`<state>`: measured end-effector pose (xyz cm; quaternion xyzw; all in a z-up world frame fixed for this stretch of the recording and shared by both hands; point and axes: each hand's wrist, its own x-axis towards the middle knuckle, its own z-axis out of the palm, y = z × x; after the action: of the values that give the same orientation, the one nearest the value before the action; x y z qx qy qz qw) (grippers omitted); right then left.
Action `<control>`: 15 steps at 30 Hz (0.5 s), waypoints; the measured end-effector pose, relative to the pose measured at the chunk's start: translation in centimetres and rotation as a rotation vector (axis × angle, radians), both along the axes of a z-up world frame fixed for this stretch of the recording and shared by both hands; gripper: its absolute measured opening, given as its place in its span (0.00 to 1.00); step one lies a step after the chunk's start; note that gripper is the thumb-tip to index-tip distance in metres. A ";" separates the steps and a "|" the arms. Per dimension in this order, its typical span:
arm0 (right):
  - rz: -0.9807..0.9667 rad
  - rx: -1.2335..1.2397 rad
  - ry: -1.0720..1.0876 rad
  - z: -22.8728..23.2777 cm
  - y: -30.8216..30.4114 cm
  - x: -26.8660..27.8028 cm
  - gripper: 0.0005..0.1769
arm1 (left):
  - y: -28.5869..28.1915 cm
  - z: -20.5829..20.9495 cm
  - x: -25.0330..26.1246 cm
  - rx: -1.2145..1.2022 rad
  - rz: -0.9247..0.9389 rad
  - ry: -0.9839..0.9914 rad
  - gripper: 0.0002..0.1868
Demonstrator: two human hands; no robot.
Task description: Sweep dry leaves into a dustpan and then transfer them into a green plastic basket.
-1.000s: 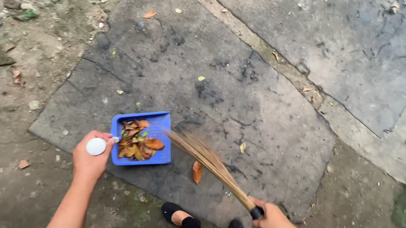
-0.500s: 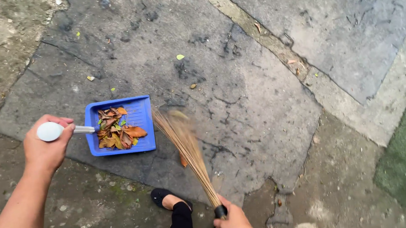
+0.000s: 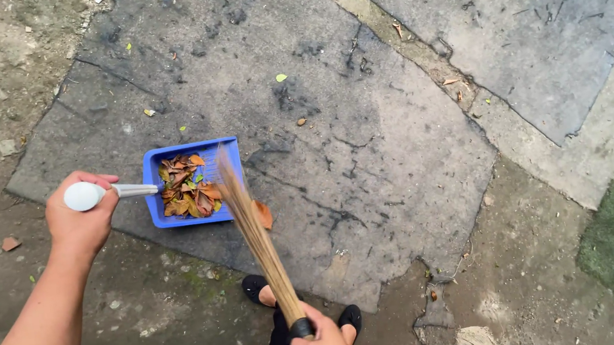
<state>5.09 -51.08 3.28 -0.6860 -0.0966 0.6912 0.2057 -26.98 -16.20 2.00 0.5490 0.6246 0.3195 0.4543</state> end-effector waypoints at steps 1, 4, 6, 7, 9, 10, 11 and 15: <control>-0.045 0.069 0.013 -0.2 -0.4 0.4 0.44 | 0.0 0.5 0.1 0.007 0.022 0.020 0.07; -0.045 0.236 -0.164 -1.9 -0.7 4.6 0.42 | -1.1 1.7 -1.8 0.053 0.065 -0.031 0.06; 0.023 0.152 -0.273 -4.7 -1.6 5.3 0.40 | -1.2 2.8 -3.2 0.039 0.078 0.009 0.06; 0.085 0.066 -0.385 -6.4 -2.1 5.7 0.38 | -1.2 3.2 -3.9 0.023 0.084 0.047 0.06; 0.140 -0.056 -0.348 -7.7 -2.2 3.6 0.36 | -0.8 2.5 -6.0 0.030 0.050 0.063 0.06; 0.187 -0.180 -0.315 -8.3 -2.7 2.6 0.34 | -0.8 2.0 -7.0 0.034 0.008 0.074 0.06; 0.192 -0.187 -0.313 -7.2 -1.7 0.4 0.34 | -0.9 1.4 -7.4 0.027 0.012 0.076 0.06; 0.020 -0.036 0.195 1.3 4.6 -4.4 0.43 | -1.3 -0.1 -8.6 0.016 0.010 0.058 0.07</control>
<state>0.65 -46.50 4.61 -0.6182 -0.0706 0.7582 0.1950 -35.56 -17.47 1.88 0.5586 0.6376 0.3107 0.4300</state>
